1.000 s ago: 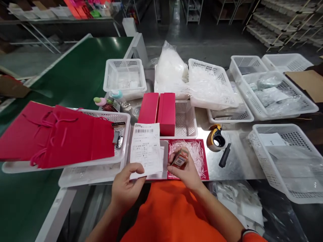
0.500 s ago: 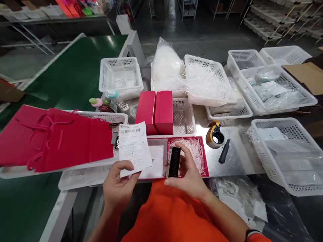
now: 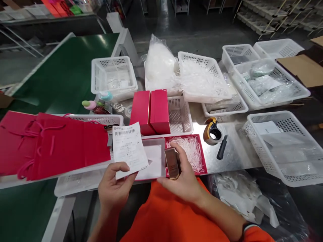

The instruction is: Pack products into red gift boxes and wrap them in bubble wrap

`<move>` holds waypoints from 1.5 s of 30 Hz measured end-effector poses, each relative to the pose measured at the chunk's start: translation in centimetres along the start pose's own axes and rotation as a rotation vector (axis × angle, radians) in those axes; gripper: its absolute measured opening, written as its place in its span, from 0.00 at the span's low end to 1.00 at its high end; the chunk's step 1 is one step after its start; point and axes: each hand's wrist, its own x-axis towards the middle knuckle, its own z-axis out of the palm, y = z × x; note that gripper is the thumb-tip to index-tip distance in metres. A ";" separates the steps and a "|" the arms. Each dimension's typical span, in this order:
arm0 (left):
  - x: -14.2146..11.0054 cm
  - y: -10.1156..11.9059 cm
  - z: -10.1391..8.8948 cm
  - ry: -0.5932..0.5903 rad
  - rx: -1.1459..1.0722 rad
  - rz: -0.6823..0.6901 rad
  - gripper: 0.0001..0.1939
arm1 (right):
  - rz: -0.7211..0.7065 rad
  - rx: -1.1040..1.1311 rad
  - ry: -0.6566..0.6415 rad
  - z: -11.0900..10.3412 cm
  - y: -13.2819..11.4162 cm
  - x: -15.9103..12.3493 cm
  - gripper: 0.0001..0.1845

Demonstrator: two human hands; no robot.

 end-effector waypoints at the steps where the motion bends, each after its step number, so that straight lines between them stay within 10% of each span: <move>1: 0.0 0.1 0.1 0.009 0.011 0.003 0.12 | 0.000 -0.010 0.000 0.0 0.0 0.0 0.51; 15: 0.5 0.0 0.3 0.054 0.046 -0.095 0.16 | 0.065 0.597 -0.335 -0.5 0.4 0.5 0.54; 29: 0.4 -0.2 0.3 0.032 0.066 -0.056 0.17 | -0.105 -0.105 -0.102 0.1 -0.4 -0.6 0.44; 45: 0.4 0.1 0.5 0.044 0.125 -0.108 0.16 | -0.046 0.042 -0.072 0.6 -1.5 -0.6 0.41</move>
